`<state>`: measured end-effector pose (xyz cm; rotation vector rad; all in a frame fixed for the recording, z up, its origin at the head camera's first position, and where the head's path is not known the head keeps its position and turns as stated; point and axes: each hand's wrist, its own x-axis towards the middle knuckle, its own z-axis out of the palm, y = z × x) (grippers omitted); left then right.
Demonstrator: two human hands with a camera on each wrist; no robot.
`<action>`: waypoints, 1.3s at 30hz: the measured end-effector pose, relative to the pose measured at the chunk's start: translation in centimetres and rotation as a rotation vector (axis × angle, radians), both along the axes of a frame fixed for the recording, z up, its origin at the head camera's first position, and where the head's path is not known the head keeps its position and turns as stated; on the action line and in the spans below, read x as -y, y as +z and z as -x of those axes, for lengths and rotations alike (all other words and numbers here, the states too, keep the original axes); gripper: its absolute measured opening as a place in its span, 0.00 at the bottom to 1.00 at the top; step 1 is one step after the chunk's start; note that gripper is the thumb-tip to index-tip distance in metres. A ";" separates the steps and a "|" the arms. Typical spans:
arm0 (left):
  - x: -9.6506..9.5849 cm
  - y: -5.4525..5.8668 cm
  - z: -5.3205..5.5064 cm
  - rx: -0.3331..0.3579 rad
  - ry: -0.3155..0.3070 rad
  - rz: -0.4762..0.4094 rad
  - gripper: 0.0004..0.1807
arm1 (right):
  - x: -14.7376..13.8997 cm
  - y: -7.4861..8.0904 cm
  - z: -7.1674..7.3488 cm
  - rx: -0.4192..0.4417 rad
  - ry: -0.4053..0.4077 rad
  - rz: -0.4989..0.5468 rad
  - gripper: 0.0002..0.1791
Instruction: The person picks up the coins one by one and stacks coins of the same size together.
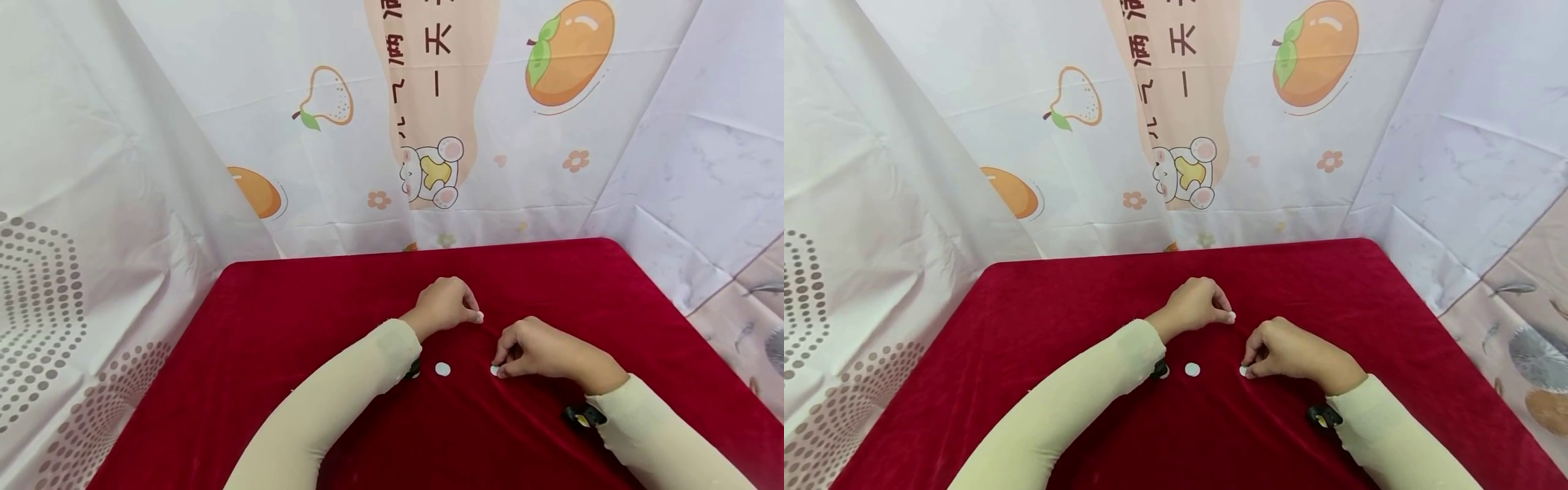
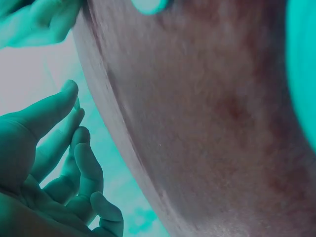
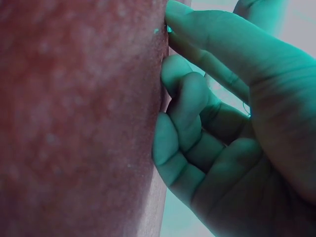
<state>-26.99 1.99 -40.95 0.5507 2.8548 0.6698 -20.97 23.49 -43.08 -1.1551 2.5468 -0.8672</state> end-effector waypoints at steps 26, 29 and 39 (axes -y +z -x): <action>0.8 -0.9 -3.2 0.009 -0.141 0.049 0.07 | -0.2 -0.2 0.1 0.038 -0.026 -0.007 0.07; 0.7 -1.3 -3.5 0.013 -0.147 0.061 0.08 | -0.2 -0.2 0.1 0.041 -0.025 -0.006 0.07; 0.3 -1.5 -4.2 0.059 -0.170 0.054 0.10 | -0.4 -0.1 0.1 0.058 -0.020 -0.005 0.11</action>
